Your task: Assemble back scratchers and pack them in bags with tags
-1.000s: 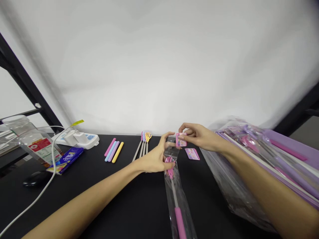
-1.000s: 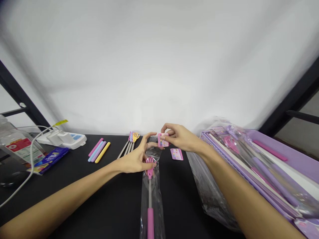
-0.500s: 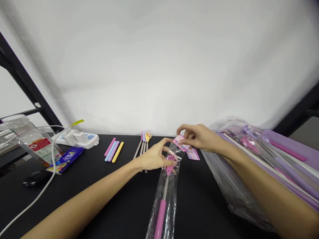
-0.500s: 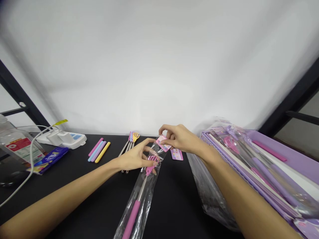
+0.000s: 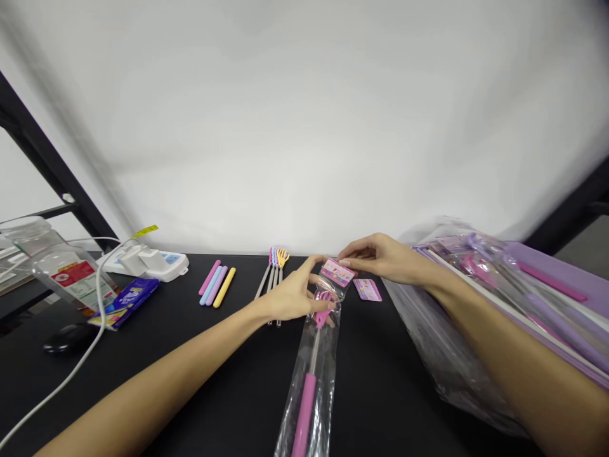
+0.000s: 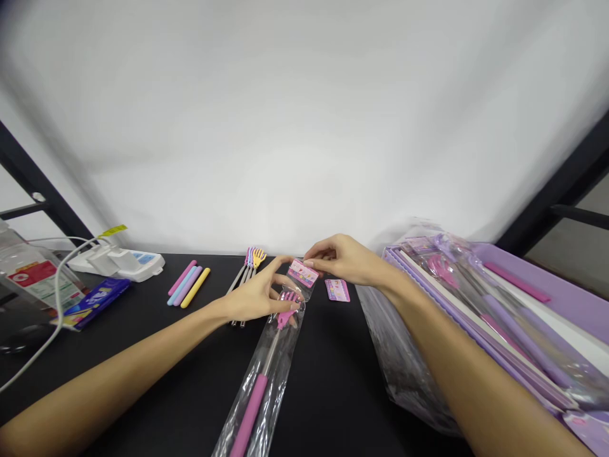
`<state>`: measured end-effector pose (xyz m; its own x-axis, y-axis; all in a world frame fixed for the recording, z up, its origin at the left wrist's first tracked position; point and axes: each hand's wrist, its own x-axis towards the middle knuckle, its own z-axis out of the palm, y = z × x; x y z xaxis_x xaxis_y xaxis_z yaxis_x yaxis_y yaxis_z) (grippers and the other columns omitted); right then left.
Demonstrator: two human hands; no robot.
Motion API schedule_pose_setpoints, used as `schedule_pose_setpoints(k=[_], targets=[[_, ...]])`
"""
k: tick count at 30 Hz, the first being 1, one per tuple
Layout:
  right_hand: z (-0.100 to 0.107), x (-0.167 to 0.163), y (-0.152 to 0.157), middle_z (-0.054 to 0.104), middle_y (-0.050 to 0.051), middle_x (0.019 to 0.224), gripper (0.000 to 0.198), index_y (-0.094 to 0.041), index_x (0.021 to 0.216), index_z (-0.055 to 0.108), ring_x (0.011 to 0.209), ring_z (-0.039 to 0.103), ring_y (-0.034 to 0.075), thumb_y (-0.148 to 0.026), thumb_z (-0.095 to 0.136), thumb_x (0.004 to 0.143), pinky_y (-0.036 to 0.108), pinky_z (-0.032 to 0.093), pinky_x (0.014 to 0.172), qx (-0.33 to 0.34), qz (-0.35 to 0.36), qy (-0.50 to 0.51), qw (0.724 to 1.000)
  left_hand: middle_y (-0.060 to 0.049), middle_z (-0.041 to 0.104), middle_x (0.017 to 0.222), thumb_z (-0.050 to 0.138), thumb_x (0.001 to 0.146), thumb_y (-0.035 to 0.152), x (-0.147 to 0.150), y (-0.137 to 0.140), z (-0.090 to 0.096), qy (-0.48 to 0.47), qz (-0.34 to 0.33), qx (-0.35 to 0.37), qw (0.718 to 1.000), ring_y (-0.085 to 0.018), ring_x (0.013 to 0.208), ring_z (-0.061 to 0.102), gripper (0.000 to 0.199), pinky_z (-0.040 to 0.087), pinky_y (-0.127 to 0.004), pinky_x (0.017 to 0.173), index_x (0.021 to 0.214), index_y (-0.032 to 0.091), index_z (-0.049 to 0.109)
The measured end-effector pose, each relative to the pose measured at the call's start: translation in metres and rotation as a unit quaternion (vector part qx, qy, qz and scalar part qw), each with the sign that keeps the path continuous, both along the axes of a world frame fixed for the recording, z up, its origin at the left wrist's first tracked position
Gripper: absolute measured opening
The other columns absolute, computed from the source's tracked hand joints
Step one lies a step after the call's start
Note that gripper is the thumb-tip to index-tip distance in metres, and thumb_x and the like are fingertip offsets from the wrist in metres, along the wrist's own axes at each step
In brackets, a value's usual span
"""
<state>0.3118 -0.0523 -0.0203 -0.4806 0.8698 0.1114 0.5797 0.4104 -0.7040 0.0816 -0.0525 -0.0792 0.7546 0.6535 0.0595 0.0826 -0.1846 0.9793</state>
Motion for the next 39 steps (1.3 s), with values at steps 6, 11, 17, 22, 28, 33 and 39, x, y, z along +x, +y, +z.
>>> schedule_pose_setpoints(k=[6,11,17,22,28,33,39], targets=[[-0.006,-0.003,0.001,0.074,0.004,0.079,0.031,-0.018,0.098,0.072,0.071,0.064,0.017,-0.043,0.065,0.082,0.027,0.047,0.062,-0.013,0.001,0.022,1.0,-0.01,0.064,0.107,0.069,0.081,0.02,0.001,-0.002,-0.002,-0.017,-0.014,-0.006,1.0,-0.019,0.065,0.072,0.073,0.055,-0.027,0.058,0.139,0.028,0.025],[-0.008,-0.004,0.004,0.072,0.003,0.072,0.035,-0.017,0.102,0.07,0.067,0.064,0.017,-0.042,0.068,0.078,0.029,0.049,0.062,0.007,-0.022,0.048,0.999,-0.009,0.065,0.107,0.07,0.081,0.019,0.0,0.0,-0.003,-0.012,-0.013,-0.004,1.0,-0.018,0.065,0.072,0.075,0.056,-0.027,0.06,0.139,0.029,0.024],[-0.008,-0.001,0.007,0.073,0.006,0.086,0.031,-0.017,0.097,0.073,0.08,0.065,0.021,-0.042,0.063,0.082,0.033,0.05,0.072,0.005,0.0,-0.009,1.0,-0.011,0.065,0.108,0.07,0.08,0.019,-0.002,0.002,-0.003,-0.007,-0.005,0.008,1.0,-0.018,0.065,0.072,0.072,0.055,-0.028,0.06,0.139,0.026,0.028],[-0.008,-0.004,0.005,0.07,0.004,0.078,0.03,-0.016,0.089,0.068,0.07,0.06,0.016,-0.045,0.064,0.084,0.029,0.045,0.063,-0.042,0.002,0.009,0.999,-0.011,0.066,0.108,0.07,0.08,0.019,-0.002,0.001,-0.001,-0.003,-0.004,0.001,1.0,-0.017,0.065,0.071,0.072,0.055,-0.028,0.06,0.138,0.026,0.029],[-0.013,-0.003,0.008,0.058,-0.003,0.061,0.033,-0.017,0.073,0.058,0.059,0.052,0.012,-0.041,0.08,0.068,0.025,0.039,0.055,-0.065,-0.023,0.06,0.996,-0.011,0.066,0.107,0.072,0.078,0.019,-0.001,-0.001,0.002,0.006,-0.01,-0.009,1.0,-0.017,0.065,0.071,0.071,0.053,-0.026,0.058,0.137,0.025,0.031],[-0.01,-0.003,0.004,0.066,0.002,0.075,0.031,-0.016,0.081,0.065,0.071,0.059,0.015,-0.046,0.073,0.075,0.03,0.049,0.068,-0.089,0.011,0.075,0.993,-0.014,0.064,0.114,0.071,0.079,0.021,0.0,0.002,0.003,0.004,0.024,-0.001,1.0,-0.018,0.066,0.072,0.068,0.057,-0.031,0.063,0.136,0.024,0.034],[-0.016,-0.007,0.005,0.07,0.004,0.083,0.034,-0.019,0.089,0.06,0.08,0.066,0.019,-0.049,0.072,0.077,0.034,0.055,0.074,-0.083,-0.021,0.134,0.987,-0.012,0.065,0.114,0.076,0.077,0.029,0.0,0.004,0.005,0.001,0.086,0.008,0.996,-0.017,0.068,0.071,0.071,0.057,-0.034,0.069,0.136,0.022,0.036]])
